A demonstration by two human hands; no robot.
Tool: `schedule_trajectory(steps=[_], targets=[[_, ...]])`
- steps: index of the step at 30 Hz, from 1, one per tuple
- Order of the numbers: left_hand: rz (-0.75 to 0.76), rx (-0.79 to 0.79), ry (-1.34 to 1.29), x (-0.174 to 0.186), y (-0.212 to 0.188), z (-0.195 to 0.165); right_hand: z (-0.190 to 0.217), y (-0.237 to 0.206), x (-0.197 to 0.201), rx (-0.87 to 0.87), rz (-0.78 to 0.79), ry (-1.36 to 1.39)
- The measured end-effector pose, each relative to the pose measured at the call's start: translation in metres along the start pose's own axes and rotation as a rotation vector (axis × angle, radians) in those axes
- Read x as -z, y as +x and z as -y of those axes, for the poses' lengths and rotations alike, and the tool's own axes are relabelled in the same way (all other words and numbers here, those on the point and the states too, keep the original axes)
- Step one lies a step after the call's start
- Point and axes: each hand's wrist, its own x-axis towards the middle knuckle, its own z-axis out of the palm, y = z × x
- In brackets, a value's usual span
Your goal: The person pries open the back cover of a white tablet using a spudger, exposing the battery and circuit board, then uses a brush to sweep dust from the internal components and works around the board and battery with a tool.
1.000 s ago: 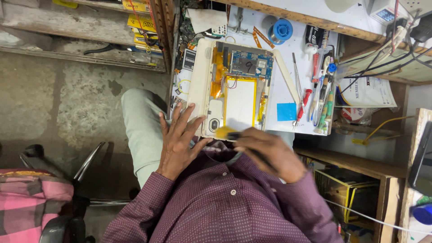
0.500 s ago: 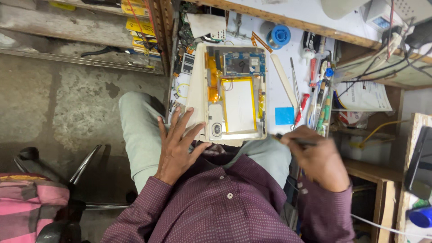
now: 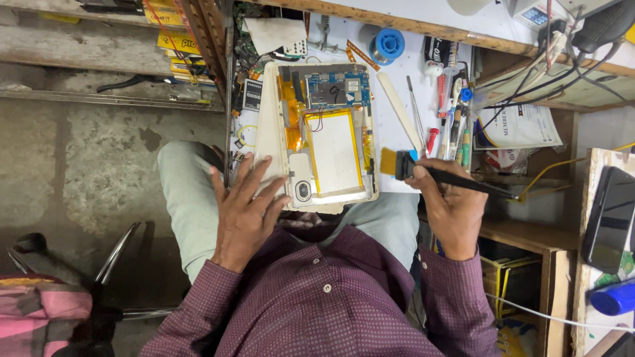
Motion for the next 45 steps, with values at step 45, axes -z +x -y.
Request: schedule_trajectory(steps=[45], targets=[[0.06,0.023,-0.012,-0.005,-0.001,0.001,-0.001,0.048,-0.018,0.026,0.164,-0.473]])
